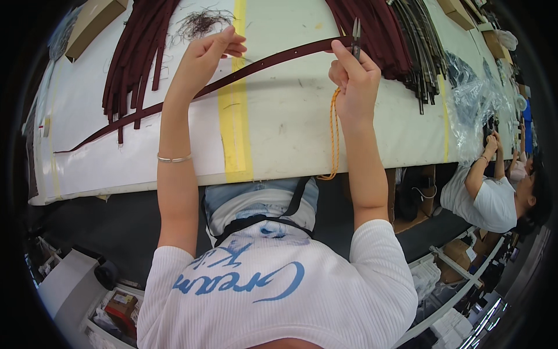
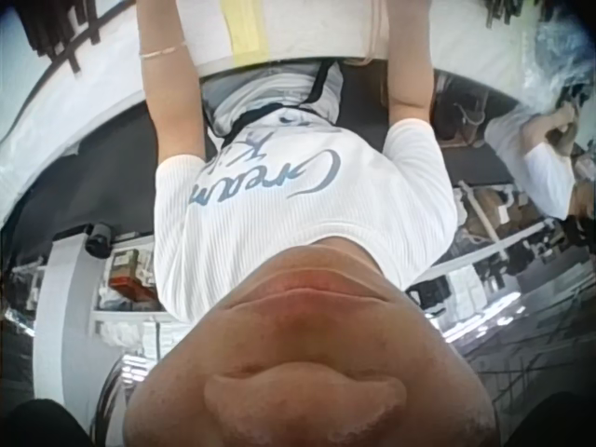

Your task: The person trims loose threads from leather straps using small snips.

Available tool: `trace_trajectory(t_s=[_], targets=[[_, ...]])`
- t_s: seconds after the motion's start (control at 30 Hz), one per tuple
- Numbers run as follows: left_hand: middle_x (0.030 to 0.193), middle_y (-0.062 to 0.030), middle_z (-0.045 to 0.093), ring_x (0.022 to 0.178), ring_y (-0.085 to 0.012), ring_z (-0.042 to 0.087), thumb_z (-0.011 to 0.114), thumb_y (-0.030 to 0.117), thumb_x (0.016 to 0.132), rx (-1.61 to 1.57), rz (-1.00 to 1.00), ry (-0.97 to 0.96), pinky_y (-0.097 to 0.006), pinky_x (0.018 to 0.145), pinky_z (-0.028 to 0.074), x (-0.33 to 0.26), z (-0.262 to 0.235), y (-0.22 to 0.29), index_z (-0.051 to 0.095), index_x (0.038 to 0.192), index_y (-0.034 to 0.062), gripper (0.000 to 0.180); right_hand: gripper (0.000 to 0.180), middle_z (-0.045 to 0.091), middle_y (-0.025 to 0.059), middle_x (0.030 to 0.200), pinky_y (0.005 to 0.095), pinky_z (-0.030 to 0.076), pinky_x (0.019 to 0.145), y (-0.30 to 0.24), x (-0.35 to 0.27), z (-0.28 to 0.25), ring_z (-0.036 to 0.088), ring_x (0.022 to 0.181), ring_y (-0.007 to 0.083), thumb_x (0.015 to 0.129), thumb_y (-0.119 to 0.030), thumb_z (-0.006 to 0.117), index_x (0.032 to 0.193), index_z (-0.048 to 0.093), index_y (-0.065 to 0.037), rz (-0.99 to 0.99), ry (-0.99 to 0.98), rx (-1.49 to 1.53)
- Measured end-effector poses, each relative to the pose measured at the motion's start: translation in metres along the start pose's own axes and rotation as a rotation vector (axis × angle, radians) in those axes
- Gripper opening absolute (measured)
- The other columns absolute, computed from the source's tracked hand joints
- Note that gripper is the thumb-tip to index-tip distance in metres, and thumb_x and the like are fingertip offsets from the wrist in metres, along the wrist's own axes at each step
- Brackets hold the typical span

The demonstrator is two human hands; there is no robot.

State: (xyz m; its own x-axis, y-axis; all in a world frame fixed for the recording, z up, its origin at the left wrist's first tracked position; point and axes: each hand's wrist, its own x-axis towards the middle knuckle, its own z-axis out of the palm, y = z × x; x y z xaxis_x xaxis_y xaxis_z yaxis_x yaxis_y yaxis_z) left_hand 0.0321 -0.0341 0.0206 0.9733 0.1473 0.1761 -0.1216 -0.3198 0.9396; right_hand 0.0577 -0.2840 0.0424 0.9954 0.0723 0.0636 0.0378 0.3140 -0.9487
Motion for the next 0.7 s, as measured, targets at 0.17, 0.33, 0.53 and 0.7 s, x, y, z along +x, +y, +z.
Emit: trace_trajectory(t_s=[0.17, 0.33, 0.53, 0.7], targets=[[0.081, -0.0086, 0.069, 0.078, -0.0139, 0.063, 0.063, 0.032, 0.089, 0.008, -0.203, -0.340, -0.026, 0.076, 0.049, -0.005, -0.015, 0.004, 0.070, 0.091, -0.0026, 0.035, 0.046, 0.027, -0.0062, 0.045, 0.0262, 0.016, 0.046, -0.004, 0.005, -0.007, 0.020, 0.042, 0.0052, 0.087, -0.011, 0.064, 0.053, 0.034, -0.014, -0.032, 0.022, 0.038], [0.082, -0.0056, 0.067, 0.075, -0.0101, 0.062, 0.068, 0.021, 0.087, -0.172, -0.180, -0.416, -0.022, 0.073, 0.048, -0.007, -0.014, 0.001, 0.068, 0.094, -0.0009, 0.024, 0.047, 0.027, -0.0058, 0.044, 0.0262, 0.017, 0.046, -0.007, 0.007, -0.011, 0.020, 0.041, 0.0057, 0.088, -0.011, 0.063, 0.052, 0.034, -0.015, -0.045, 0.040, 0.032], [0.081, -0.0068, 0.068, 0.071, -0.0091, 0.062, 0.064, 0.015, 0.089, -0.293, -0.177, -0.414, -0.020, 0.066, 0.048, -0.007, -0.002, 0.009, 0.065, 0.093, -0.0003, 0.016, 0.047, 0.027, -0.0054, 0.044, 0.0263, 0.018, 0.046, -0.004, 0.011, -0.017, 0.022, 0.041, 0.0064, 0.087, -0.011, 0.064, 0.052, 0.034, -0.015, -0.054, 0.055, 0.069], [0.082, -0.0075, 0.068, 0.069, -0.0073, 0.060, 0.057, 0.015, 0.094, -0.246, -0.120, -0.361, -0.020, 0.061, 0.045, -0.007, 0.001, 0.009, 0.059, 0.093, 0.0027, 0.013, 0.029, 0.027, -0.0071, 0.045, 0.0244, 0.018, 0.047, -0.010, 0.011, -0.015, 0.021, 0.042, 0.0044, 0.089, -0.018, 0.066, 0.064, 0.058, -0.005, -0.013, 0.129, -0.011]])
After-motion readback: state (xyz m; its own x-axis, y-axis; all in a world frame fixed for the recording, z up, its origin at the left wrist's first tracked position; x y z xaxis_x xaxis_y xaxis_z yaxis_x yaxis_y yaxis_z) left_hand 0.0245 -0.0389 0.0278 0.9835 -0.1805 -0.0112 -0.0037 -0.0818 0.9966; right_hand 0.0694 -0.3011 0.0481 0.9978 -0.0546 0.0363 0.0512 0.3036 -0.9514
